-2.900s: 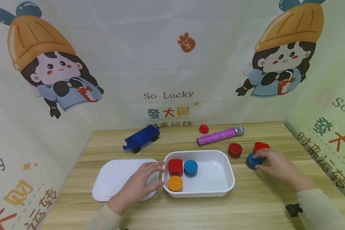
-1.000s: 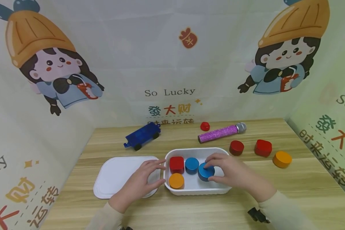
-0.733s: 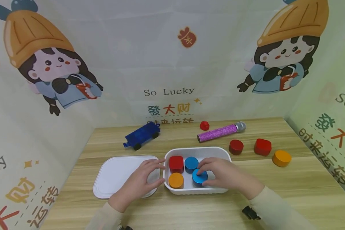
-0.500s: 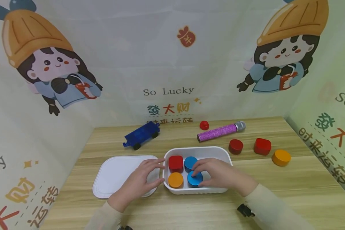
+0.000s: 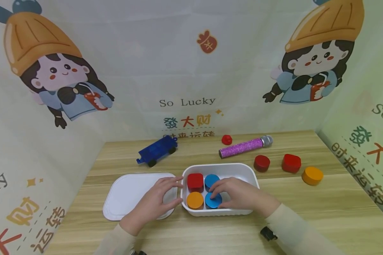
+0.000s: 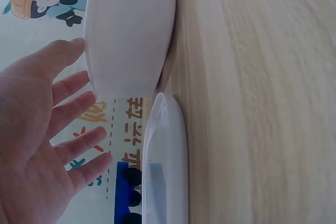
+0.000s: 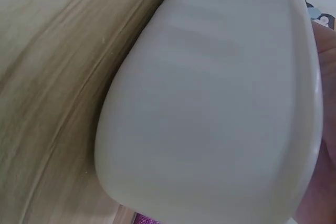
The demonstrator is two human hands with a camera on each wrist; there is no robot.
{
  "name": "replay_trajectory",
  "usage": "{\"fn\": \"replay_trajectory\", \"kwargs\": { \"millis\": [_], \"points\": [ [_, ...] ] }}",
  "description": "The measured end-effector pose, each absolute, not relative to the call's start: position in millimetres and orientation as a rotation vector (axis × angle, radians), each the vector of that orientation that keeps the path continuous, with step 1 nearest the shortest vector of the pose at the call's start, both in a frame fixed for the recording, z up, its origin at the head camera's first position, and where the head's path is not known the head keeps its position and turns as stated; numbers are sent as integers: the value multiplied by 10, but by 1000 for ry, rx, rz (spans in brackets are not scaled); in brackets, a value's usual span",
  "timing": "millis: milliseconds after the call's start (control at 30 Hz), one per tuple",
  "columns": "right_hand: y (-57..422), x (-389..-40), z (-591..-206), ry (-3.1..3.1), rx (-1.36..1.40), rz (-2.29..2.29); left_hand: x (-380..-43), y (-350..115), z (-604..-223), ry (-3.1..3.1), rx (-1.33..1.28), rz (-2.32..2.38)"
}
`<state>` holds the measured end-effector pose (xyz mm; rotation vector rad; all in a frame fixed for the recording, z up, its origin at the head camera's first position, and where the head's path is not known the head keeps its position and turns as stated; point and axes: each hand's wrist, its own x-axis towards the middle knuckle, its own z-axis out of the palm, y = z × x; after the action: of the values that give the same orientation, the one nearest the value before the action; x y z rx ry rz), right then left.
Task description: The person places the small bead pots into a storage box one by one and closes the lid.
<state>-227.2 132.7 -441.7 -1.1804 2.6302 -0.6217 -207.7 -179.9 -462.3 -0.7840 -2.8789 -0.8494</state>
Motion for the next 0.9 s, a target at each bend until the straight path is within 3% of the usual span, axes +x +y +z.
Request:
{"fn": "replay_trajectory", "kwargs": {
  "millis": [433, 900],
  "points": [
    [1515, -2286, -4354, 2713, -1145, -730, -2078, -1794, -4629, -2884, -767, -862],
    [2164, -2413, -4234, 2959, -872, -808, -2057, -1787, -4621, -2892, -761, -871]
  ]
}}
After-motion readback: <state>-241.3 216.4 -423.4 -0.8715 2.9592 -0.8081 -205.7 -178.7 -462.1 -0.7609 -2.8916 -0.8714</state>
